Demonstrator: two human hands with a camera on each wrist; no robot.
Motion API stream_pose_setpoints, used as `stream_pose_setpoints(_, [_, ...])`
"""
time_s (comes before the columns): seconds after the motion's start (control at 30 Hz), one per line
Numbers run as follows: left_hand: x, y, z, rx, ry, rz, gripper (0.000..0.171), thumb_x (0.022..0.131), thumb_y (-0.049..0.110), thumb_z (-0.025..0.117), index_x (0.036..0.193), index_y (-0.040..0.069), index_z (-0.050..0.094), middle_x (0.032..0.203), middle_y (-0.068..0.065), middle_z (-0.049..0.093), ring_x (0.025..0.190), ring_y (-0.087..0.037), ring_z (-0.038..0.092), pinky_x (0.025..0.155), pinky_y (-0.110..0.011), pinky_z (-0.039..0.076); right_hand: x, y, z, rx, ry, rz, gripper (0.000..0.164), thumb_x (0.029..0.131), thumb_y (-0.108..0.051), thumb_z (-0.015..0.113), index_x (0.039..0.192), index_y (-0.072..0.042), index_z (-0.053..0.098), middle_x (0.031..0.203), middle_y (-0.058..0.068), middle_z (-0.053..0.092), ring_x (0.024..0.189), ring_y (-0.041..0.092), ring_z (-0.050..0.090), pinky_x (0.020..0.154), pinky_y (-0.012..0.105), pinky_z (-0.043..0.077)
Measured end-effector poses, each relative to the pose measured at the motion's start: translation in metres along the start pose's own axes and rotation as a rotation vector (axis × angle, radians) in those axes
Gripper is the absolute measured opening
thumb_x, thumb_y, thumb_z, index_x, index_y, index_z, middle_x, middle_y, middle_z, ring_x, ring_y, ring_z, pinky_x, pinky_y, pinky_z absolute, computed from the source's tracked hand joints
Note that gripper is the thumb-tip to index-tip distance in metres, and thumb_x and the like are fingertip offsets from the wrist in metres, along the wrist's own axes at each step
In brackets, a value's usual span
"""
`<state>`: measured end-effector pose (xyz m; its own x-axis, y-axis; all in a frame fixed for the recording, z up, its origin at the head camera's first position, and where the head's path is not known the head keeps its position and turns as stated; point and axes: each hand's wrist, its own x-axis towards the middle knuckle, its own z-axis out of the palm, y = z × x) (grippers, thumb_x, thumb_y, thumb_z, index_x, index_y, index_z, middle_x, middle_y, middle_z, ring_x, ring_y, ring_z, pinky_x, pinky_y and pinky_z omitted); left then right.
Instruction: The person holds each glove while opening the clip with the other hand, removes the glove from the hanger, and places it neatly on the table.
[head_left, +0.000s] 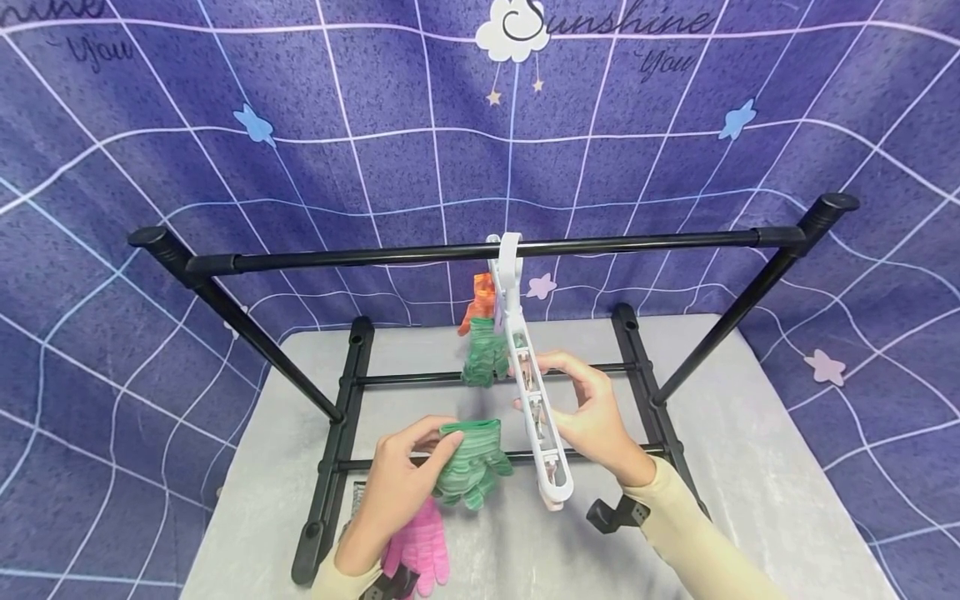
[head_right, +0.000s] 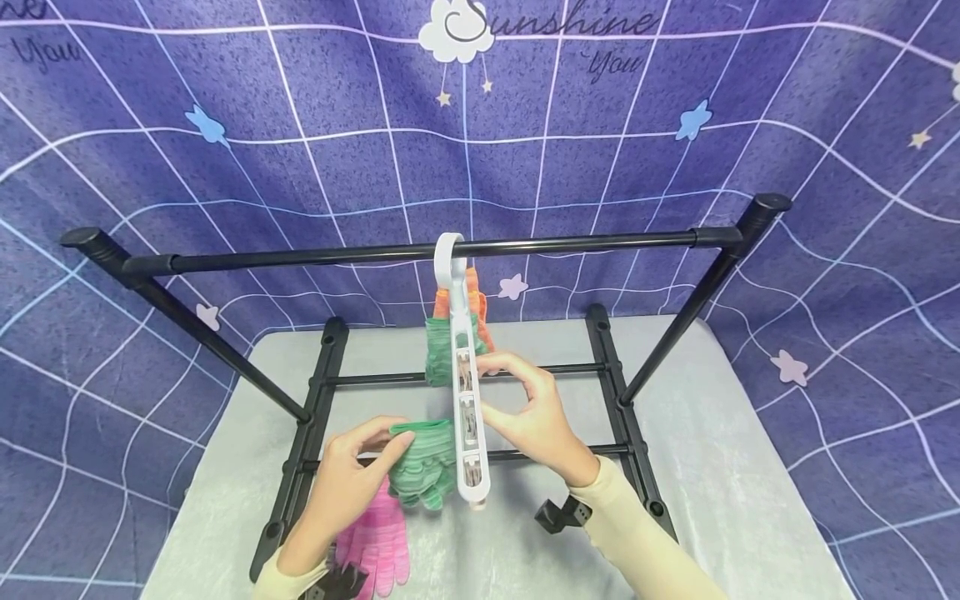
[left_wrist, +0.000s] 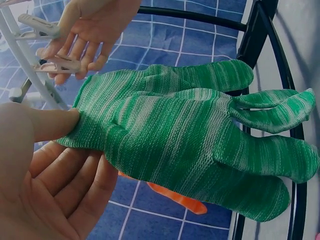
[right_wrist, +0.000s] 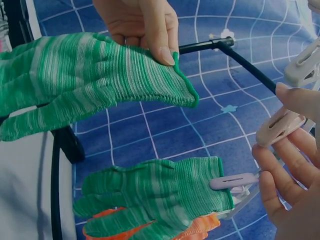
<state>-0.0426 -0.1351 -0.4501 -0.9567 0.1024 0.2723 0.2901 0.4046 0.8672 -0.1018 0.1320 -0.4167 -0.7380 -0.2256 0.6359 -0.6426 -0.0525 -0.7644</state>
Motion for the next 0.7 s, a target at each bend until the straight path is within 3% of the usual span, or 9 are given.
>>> stream_pose_setpoints(0.23, [-0.004, -0.002, -0.001, 0.016, 0.002, -0.028, 0.013, 0.103, 0.033, 0.075, 0.116, 0.032, 0.078, 0.098, 0.017, 0.079, 0.092, -0.007, 0.076, 0.086, -0.032, 0.063, -0.002, 0.004, -0.002, -0.053, -0.008, 0.044, 0.055, 0.074, 0.01, 0.092, 0.124, -0.003, 0.074, 0.119, 0.003, 0.078, 0.113, 0.019, 0.069, 0.11, 0.036, 0.049])
stream_pose_setpoints(0.43, [-0.008, -0.005, -0.003, 0.001, -0.004, -0.074, 0.013, 0.104, 0.035, 0.074, 0.116, 0.032, 0.078, 0.099, 0.013, 0.079, 0.092, -0.008, 0.076, 0.085, -0.031, 0.063, -0.006, 0.01, -0.008, -0.071, -0.011, 0.062, 0.055, 0.075, 0.017, 0.083, 0.127, 0.003, 0.07, 0.124, -0.001, 0.073, 0.11, 0.015, 0.065, 0.104, 0.034, 0.051])
stream_pose_setpoints(0.7, [-0.013, -0.011, -0.004, 0.005, 0.01, -0.125, 0.014, 0.103, 0.035, 0.074, 0.116, 0.03, 0.078, 0.099, 0.016, 0.079, 0.094, -0.008, 0.075, 0.087, -0.032, 0.062, -0.007, 0.017, -0.02, -0.108, -0.043, 0.068, 0.052, 0.082, 0.018, 0.08, 0.13, 0.002, 0.07, 0.125, 0.01, 0.073, 0.114, 0.024, 0.066, 0.102, 0.032, 0.052])
